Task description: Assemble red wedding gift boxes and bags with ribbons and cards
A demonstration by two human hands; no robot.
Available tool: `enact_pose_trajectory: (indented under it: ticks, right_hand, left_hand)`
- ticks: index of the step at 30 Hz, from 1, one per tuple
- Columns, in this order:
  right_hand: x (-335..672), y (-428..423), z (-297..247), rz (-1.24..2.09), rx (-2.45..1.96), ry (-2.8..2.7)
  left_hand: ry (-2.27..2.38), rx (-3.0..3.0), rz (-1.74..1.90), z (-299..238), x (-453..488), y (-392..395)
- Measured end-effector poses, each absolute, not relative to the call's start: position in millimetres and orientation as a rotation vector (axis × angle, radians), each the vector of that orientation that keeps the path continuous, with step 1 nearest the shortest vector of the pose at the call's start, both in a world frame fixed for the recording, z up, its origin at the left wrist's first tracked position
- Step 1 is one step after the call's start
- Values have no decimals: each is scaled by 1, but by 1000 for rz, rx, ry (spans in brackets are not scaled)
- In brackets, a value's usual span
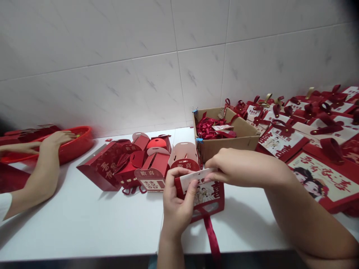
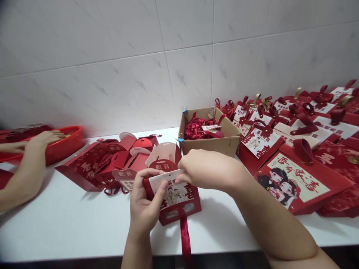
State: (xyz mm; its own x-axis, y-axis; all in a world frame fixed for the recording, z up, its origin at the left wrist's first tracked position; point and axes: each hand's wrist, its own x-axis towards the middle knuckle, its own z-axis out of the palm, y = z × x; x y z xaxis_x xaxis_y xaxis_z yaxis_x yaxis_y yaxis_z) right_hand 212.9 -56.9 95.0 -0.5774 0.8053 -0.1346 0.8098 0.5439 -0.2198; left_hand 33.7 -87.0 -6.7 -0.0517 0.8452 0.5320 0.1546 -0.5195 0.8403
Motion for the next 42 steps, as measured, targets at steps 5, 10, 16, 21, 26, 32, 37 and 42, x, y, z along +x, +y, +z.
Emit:
enact_pose_trajectory:
  ticks: [5, 10, 16, 21, 26, 32, 37, 42]
  right_hand:
    - [212, -58, 94, -404, 1441, 2772]
    - [211, -59, 95, -371, 1463, 2780]
    - [210, -60, 95, -316, 1460, 2790]
    - [208, -59, 94, -316, 1449, 2787]
    - [212, -61, 95, -359, 1437, 2795]
    - [227, -21, 131, -543, 1637, 3054]
    - [229, 93, 152, -321, 2422, 2849]
    - [238, 153, 142, -319, 2503, 2571]
  left_hand:
    - [1083, 1597, 1621, -2, 37, -91]
    - [1077, 1574, 1619, -2, 38, -91]
    - [1063, 1630, 1629, -6, 33, -87]
    - [1056, 1688, 1611, -5, 32, -88]
    - [1054, 1634, 1612, -3, 35, -90]
    - [1092, 1441, 1535, -4, 37, -92]
    - [1121, 1398, 1553, -5, 35, -90]
    - [1120, 1466, 1577, -18, 34, -85]
